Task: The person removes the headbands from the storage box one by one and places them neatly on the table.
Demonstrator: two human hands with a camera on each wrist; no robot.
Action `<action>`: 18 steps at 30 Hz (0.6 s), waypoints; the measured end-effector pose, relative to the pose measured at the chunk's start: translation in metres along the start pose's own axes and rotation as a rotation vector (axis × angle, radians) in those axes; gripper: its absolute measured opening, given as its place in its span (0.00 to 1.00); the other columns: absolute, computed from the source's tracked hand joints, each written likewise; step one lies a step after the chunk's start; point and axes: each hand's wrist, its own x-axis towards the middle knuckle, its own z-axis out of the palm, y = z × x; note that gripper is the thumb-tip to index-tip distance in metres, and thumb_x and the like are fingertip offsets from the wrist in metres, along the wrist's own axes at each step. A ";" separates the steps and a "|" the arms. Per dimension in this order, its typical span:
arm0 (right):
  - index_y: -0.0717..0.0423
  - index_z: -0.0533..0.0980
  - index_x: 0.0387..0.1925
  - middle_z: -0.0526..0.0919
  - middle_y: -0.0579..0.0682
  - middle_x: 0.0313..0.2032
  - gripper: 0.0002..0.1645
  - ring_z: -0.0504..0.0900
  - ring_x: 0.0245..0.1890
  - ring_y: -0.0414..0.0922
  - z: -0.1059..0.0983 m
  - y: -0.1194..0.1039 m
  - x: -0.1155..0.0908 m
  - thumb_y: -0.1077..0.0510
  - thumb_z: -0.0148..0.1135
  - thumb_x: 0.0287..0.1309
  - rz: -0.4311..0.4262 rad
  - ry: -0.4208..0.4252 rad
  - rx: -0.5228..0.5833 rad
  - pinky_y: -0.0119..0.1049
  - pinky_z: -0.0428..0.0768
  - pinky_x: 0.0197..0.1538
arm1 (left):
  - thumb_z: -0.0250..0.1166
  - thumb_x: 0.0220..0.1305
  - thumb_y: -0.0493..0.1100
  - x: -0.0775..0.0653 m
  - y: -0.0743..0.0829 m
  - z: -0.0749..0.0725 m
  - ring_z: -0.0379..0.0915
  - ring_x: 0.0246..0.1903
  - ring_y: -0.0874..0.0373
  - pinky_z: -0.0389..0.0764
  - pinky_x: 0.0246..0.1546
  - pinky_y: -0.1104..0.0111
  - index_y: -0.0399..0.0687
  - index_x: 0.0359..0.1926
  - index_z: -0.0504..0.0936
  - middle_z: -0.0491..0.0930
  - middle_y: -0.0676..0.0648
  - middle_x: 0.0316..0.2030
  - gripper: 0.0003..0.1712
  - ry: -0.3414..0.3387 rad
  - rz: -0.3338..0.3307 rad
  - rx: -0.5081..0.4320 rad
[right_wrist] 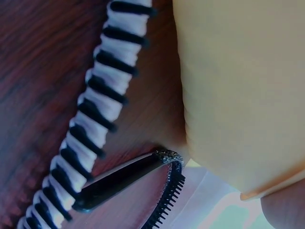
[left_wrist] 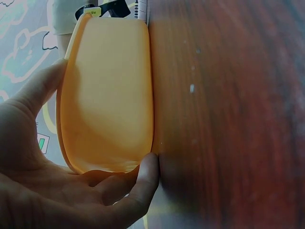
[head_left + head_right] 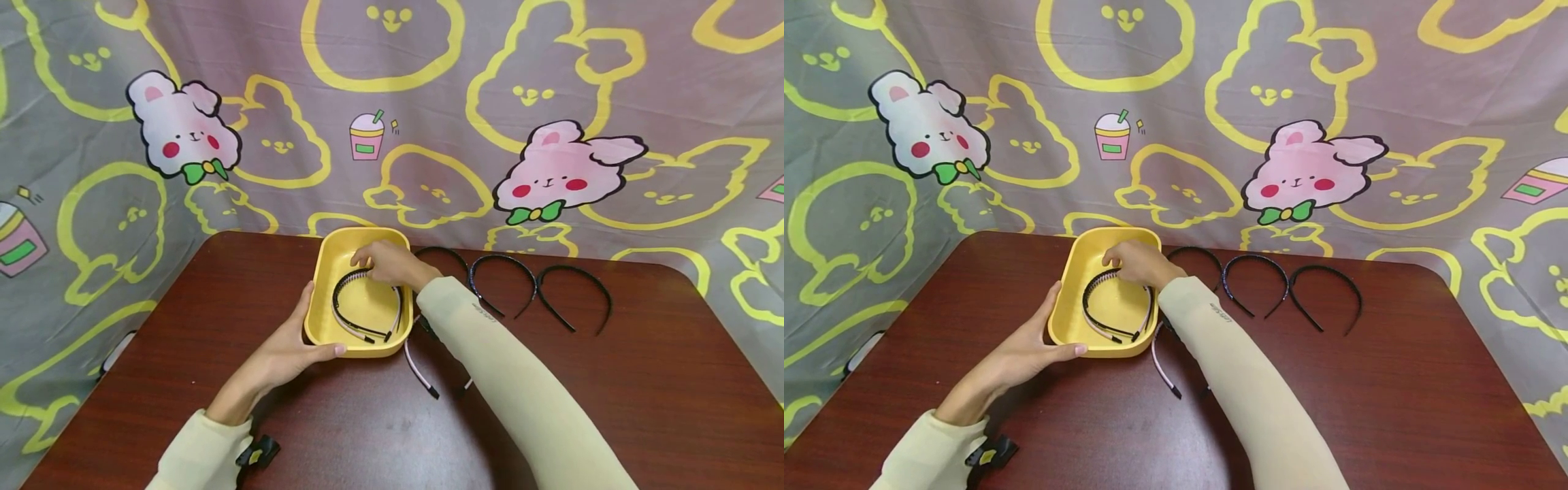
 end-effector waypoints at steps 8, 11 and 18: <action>0.51 0.83 0.61 0.87 0.53 0.54 0.27 0.84 0.54 0.49 0.002 0.000 0.000 0.71 0.59 0.64 0.016 -0.009 -0.040 0.40 0.81 0.56 | 0.80 0.57 0.47 0.000 -0.003 0.001 0.45 0.80 0.43 0.46 0.79 0.44 0.57 0.85 0.29 0.40 0.42 0.85 0.76 0.004 0.025 -0.014; 0.48 0.83 0.62 0.86 0.51 0.54 0.30 0.83 0.53 0.48 0.002 -0.001 -0.001 0.72 0.57 0.64 0.043 -0.018 -0.052 0.38 0.80 0.51 | 0.80 0.57 0.47 0.001 -0.003 0.001 0.45 0.80 0.44 0.46 0.79 0.44 0.58 0.85 0.29 0.40 0.42 0.85 0.75 0.002 0.028 -0.020; 0.45 0.83 0.62 0.86 0.50 0.55 0.30 0.82 0.54 0.47 0.003 -0.002 0.001 0.72 0.56 0.67 0.076 -0.027 -0.073 0.37 0.79 0.49 | 0.80 0.57 0.45 0.001 -0.002 0.000 0.45 0.80 0.43 0.46 0.79 0.43 0.57 0.85 0.29 0.41 0.41 0.85 0.75 0.004 0.040 -0.031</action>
